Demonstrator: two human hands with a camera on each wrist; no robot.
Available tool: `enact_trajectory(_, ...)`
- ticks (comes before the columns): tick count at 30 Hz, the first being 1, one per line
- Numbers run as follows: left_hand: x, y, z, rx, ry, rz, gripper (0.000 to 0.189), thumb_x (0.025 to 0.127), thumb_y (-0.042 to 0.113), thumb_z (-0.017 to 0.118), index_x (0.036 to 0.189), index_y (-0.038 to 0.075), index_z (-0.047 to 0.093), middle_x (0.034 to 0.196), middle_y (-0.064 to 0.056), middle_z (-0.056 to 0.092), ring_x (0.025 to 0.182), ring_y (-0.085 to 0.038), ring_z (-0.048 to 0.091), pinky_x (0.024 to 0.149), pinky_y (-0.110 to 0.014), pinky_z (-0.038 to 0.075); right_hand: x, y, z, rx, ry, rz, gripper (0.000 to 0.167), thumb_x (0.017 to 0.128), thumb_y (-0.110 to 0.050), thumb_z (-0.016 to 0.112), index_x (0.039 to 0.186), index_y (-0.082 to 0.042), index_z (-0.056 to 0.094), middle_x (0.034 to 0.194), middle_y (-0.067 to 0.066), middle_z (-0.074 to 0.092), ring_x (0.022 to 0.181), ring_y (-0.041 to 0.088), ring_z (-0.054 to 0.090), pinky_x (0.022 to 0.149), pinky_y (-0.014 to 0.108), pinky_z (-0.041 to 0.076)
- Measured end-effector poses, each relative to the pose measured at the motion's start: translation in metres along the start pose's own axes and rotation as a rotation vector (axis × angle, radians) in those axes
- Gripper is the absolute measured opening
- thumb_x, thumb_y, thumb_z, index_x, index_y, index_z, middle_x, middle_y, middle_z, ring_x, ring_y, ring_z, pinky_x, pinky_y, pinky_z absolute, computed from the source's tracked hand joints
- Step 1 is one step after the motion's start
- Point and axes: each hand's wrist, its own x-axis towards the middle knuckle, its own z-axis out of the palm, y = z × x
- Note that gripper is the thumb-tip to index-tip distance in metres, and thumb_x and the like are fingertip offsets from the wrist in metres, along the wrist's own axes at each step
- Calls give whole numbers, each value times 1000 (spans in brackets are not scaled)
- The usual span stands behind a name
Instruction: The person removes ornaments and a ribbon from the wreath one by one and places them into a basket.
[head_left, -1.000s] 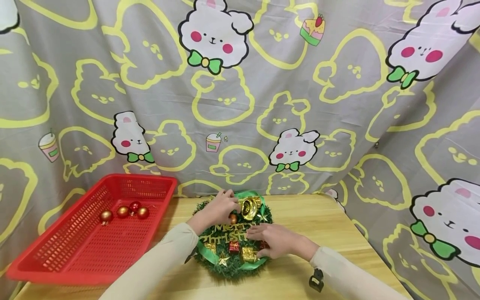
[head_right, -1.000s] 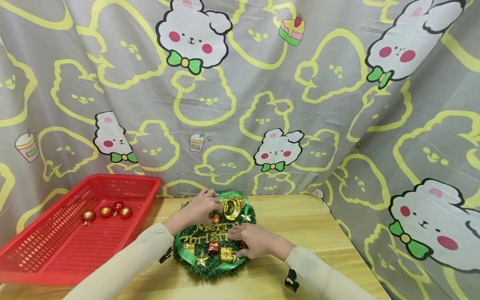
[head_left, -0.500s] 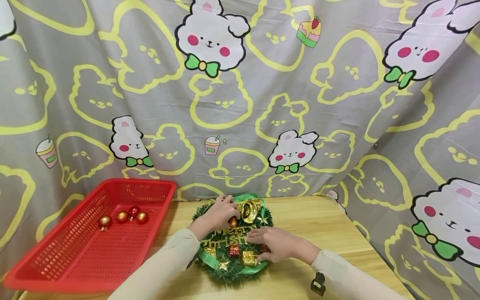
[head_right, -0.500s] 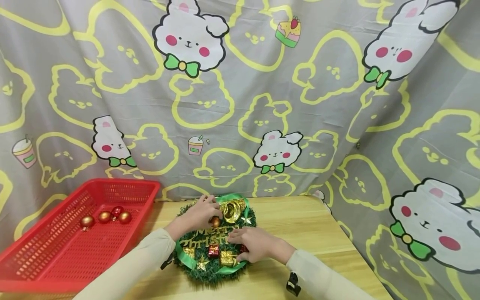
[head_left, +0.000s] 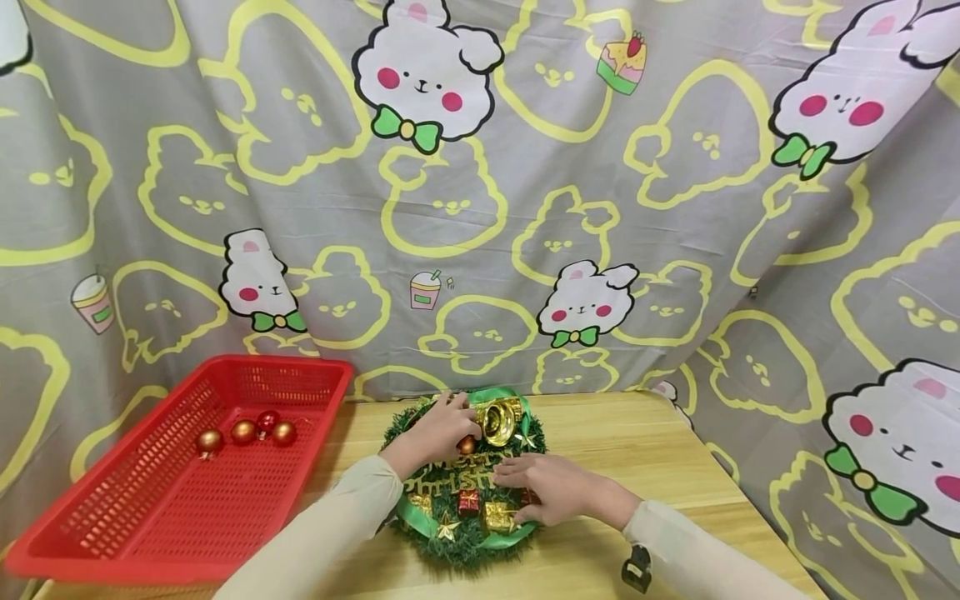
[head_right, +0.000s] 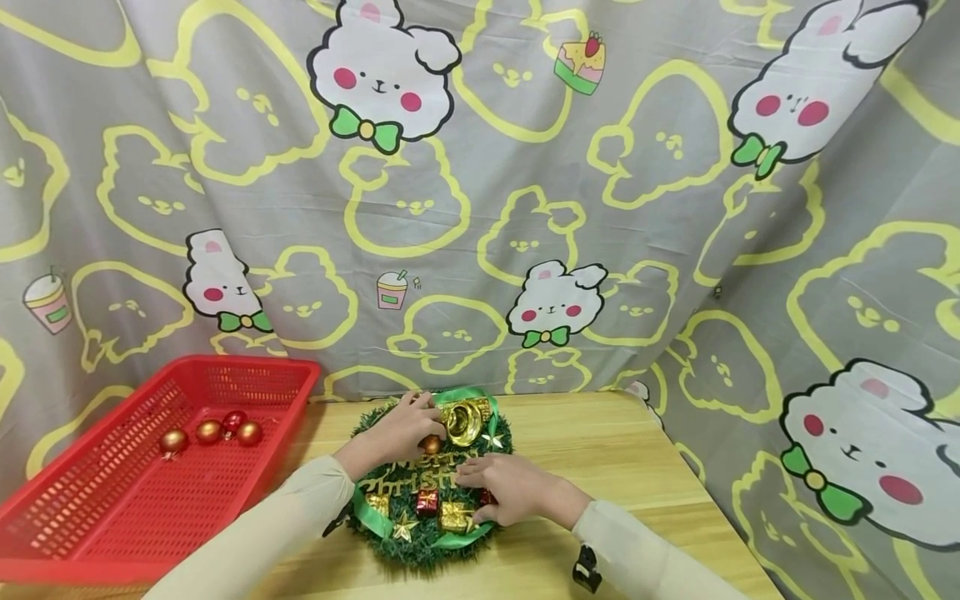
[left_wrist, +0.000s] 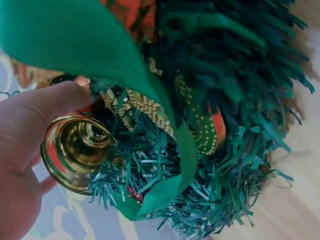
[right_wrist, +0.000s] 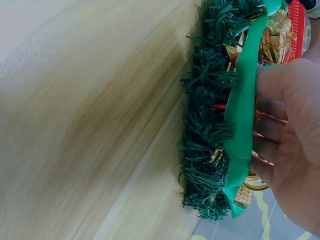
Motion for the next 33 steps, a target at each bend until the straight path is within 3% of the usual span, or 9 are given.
enact_trajectory(6, 0, 0, 2, 33, 16, 34, 27, 78, 23, 89, 103, 31, 80, 105, 7, 69, 103, -20, 52, 100, -52, 45, 1, 0, -1, -4, 6, -13, 61, 94, -40, 71, 146, -14, 56, 153, 7, 52, 142, 27, 50, 115, 44, 43)
enact_trajectory(16, 1, 1, 3, 106, -39, 32, 31, 77, 29, 90, 105, 35, 79, 109, 8, 66, 107, -20, 52, 107, -53, 43, 1, 0, 0, -3, 11, -17, 61, 94, -40, 71, 147, -14, 56, 154, 7, 52, 143, 26, 50, 115, 44, 42)
enact_trajectory(33, 0, -3, 5, 188, 24, 47, 29, 79, 34, 88, 104, 29, 73, 111, 10, 70, 112, -19, 57, 105, -48, 47, 0, -1, -2, -20, 39, -42, 61, 92, -38, 72, 145, -11, 57, 151, 10, 55, 140, 29, 53, 114, 45, 43)
